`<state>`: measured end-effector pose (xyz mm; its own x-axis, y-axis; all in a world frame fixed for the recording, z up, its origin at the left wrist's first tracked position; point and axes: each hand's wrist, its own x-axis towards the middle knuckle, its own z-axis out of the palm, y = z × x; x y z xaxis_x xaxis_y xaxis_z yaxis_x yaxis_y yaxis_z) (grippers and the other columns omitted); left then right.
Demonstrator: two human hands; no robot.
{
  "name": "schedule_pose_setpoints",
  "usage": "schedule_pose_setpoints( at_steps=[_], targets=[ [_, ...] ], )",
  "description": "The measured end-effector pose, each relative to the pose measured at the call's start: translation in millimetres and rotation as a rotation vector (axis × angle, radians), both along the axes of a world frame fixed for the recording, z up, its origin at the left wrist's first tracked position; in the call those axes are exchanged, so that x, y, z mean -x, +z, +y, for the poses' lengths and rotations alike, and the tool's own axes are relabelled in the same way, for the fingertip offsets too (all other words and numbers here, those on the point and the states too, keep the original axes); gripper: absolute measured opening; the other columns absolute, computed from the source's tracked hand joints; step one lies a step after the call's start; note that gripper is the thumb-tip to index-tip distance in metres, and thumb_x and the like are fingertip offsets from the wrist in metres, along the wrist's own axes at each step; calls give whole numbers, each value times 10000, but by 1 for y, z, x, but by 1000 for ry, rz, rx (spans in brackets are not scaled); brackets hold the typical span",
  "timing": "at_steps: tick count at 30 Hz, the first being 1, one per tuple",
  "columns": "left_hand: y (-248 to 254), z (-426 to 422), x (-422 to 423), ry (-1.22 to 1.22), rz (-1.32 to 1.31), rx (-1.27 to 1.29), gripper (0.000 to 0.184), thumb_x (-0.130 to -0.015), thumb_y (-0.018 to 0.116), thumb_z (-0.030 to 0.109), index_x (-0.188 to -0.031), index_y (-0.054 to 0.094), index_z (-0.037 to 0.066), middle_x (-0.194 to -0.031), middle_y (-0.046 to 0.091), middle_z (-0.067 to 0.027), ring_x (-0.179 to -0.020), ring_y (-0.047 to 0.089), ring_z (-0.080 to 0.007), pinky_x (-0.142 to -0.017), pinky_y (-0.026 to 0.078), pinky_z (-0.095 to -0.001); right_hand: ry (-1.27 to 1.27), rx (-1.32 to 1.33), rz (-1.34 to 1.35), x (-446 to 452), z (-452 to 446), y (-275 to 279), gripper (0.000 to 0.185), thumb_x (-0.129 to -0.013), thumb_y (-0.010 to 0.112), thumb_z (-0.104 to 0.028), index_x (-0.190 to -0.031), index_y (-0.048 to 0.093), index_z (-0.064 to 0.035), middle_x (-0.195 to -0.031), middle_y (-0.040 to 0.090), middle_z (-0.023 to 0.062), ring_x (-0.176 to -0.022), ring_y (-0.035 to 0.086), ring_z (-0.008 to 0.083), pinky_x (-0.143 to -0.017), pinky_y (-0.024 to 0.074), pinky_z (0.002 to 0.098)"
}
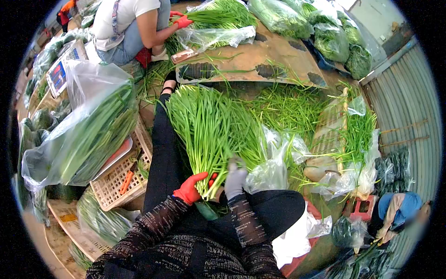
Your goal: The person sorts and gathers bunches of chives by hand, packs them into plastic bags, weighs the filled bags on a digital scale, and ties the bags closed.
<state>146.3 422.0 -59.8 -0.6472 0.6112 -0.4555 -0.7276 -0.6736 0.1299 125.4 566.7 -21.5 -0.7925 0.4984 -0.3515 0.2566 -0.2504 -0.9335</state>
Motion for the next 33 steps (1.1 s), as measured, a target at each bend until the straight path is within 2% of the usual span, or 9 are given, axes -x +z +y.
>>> schedule_pose_setpoints(
  at_steps=[6,8,9,13,16,17,18,24,33],
  targets=[
    [-19,-5,2,-72,-2,168,300,-812,556,103,-1094,535,2,-921,637,-93,-743,604,-177,-680,516,-334,-195,-128,233,3,40,-46,222,-845,506,-90,-1043,496,10,-922,551,69,-841,515,152,-754,419,230],
    [-1,-4,3,-34,-60,117,300,-809,553,82,-1095,532,-7,-935,632,-97,-756,604,-190,-693,517,-349,315,-441,16,5,48,-59,338,-846,497,-170,-1116,444,27,-973,533,91,-874,511,175,-770,426,264],
    [5,-3,4,-33,11,124,294,-807,551,70,-1089,531,-10,-934,631,-98,-775,605,-199,-706,516,-358,397,-214,-156,8,20,4,481,-826,526,-254,-1179,380,37,-1012,515,111,-897,506,187,-813,425,275],
    [-1,0,-1,-106,152,194,283,-793,554,38,-1072,526,-3,-902,618,-118,-747,618,-235,-673,528,-374,559,-365,-124,12,3,-32,1027,-717,716,-397,-1342,77,109,-1352,284,276,-1204,397,292,-959,364,327],
    [-8,1,3,61,209,374,321,-731,591,-29,-1046,540,3,-818,616,-106,-672,617,-233,-587,530,-352,385,-572,-18,16,-5,-68,578,-762,662,-199,-1184,415,109,-1087,563,190,-945,554,228,-824,437,316],
    [-14,-1,5,76,214,451,335,-718,590,-48,-1045,539,3,-830,618,-105,-664,614,-224,-584,526,-335,377,-211,-137,15,-6,-34,462,-774,624,-172,-1126,471,84,-989,605,156,-810,576,235,-711,459,342],
    [-7,-1,5,90,146,500,340,-708,595,-57,-1039,541,-1,-836,619,-104,-662,610,-212,-592,521,-322,423,-602,-73,14,2,-46,392,-786,586,-148,-1105,495,62,-904,625,133,-718,581,257,-629,452,371],
    [-14,1,3,26,235,518,358,-704,622,-30,-1053,546,-3,-889,623,-97,-675,611,-204,-618,516,-309,326,-123,79,3,-13,-56,413,-812,548,-36,-1171,403,110,-1127,532,222,-1063,514,271,-901,385,333],
    [-25,1,-5,79,385,829,381,-692,627,17,-1065,556,37,-927,618,-47,-830,591,-172,-732,481,-305,843,-1313,64,-10,-28,3,201,-777,570,-149,-931,482,-54,-742,598,155,-649,592,340,-545,460,422]
  ],
)
